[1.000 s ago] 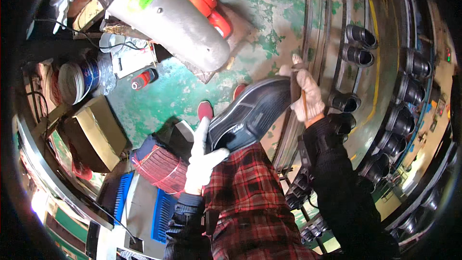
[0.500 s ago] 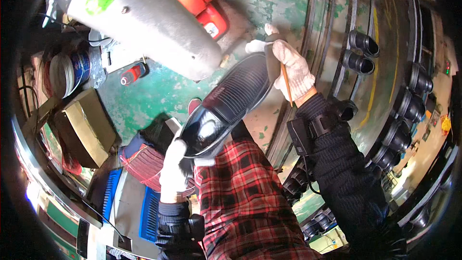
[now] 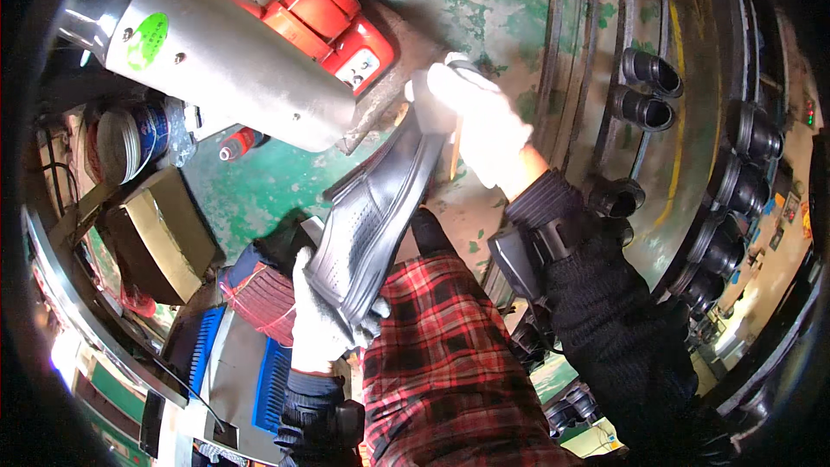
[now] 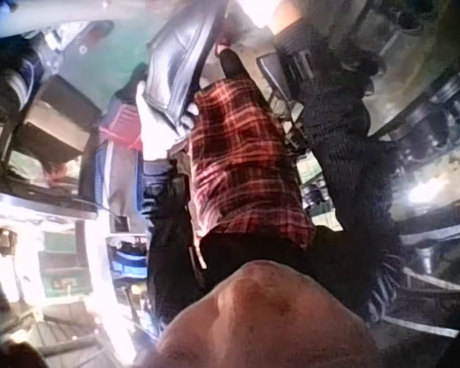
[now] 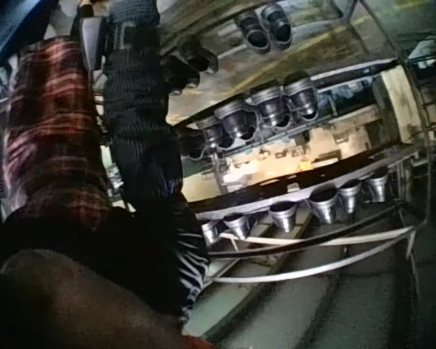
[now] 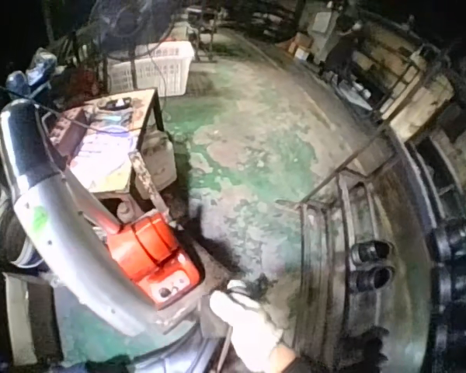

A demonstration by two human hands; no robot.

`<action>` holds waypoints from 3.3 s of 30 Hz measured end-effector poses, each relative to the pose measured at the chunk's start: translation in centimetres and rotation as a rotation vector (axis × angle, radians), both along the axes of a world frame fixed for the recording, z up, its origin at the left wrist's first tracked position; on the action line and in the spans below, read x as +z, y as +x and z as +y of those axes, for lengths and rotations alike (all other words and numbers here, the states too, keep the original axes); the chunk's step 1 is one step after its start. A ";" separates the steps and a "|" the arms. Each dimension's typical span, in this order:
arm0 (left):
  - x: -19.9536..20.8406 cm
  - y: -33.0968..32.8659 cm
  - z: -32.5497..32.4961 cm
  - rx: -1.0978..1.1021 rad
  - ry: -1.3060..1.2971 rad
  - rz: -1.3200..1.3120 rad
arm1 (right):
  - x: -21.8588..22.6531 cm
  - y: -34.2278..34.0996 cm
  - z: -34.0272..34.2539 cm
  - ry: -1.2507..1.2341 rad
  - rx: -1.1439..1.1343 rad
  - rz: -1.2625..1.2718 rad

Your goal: Applying glue or adhesive to the sole and edges of black shoes using a brush-tipped applicator.

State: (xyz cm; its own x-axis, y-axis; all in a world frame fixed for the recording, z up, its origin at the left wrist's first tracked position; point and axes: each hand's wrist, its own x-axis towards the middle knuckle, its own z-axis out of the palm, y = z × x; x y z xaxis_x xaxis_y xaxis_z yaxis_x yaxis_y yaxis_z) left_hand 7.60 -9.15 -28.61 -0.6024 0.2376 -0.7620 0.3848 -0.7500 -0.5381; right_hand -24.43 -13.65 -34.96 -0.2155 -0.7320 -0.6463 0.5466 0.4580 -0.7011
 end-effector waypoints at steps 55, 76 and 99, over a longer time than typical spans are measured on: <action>38.9 16.2 9.3 -1.420 -2.235 -0.638 | 42.0 19.8 17.5 -0.188 -0.046 1.117; 38.6 16.6 16.7 -1.016 -1.884 -0.753 | 40.2 8.5 24.6 -0.020 -0.320 0.953; 39.9 15.5 16.8 -1.035 -1.927 -0.792 | 41.8 12.4 23.2 -0.213 -0.133 0.468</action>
